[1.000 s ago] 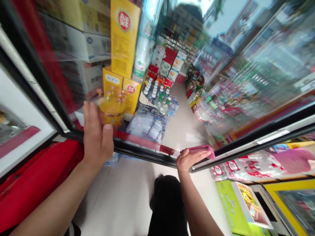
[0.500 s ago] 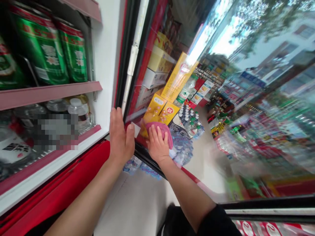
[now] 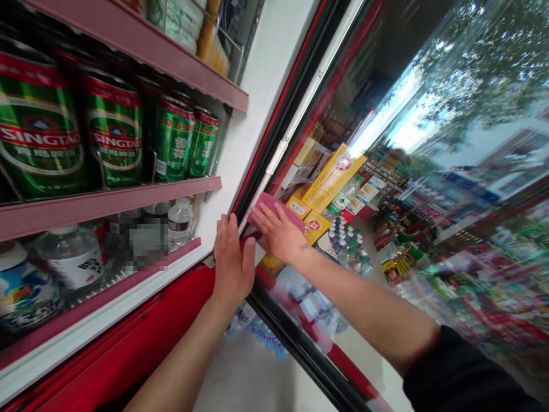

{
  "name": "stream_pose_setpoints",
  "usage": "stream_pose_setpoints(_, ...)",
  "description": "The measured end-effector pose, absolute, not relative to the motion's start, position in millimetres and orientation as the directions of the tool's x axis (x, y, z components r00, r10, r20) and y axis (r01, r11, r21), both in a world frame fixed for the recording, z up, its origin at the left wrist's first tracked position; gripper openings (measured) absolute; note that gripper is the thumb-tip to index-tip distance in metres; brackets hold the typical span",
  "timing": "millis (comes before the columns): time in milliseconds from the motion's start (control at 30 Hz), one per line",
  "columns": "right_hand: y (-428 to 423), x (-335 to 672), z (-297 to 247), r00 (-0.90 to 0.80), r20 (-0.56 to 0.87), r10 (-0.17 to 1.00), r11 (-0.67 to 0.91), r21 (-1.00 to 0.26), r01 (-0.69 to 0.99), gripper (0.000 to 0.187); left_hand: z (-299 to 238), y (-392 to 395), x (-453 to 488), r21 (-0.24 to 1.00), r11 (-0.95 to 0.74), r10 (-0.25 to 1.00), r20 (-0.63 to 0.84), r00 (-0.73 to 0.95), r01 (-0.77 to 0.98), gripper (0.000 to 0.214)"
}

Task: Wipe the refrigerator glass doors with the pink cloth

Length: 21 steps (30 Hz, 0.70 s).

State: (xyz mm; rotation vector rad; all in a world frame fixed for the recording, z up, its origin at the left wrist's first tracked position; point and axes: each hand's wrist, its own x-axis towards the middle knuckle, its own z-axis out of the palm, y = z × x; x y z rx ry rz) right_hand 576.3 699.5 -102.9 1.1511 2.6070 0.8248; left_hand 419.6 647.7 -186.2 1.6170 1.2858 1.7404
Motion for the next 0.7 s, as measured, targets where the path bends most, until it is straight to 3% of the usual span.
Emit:
stream_pose_setpoints(233, 694, 579, 38, -0.639, 0.333, 0.693, 0.321, 0.651, 0.688, 0.070, -186, 651, 406, 0.834, -0.484, 0.806, 0.542, -0.238, 0.263, 0.074)
stream_pose_setpoints(433, 663, 611, 148, -0.512, 0.568, 0.644, -0.077, 0.714, 0.696, 0.069, -182, 652, 404, 0.836, -0.491, 0.809, 0.542, -0.229, 0.244, 0.075)
stream_pose_setpoints(567, 631, 633, 120, -0.437, 0.630, 0.643, -0.180, 0.678, 0.713, 0.066, -179, 647, 413, 0.840, -0.480, 0.825, 0.530, -0.195, 0.253, 0.076)
stream_pose_setpoints(700, 600, 642, 16, -0.410, 0.530, 0.742, -0.027, 0.636, 0.772, 0.077, -181, 633, 435, 0.778, -0.553, 0.800, 0.596, -0.071, 0.299, 0.076)
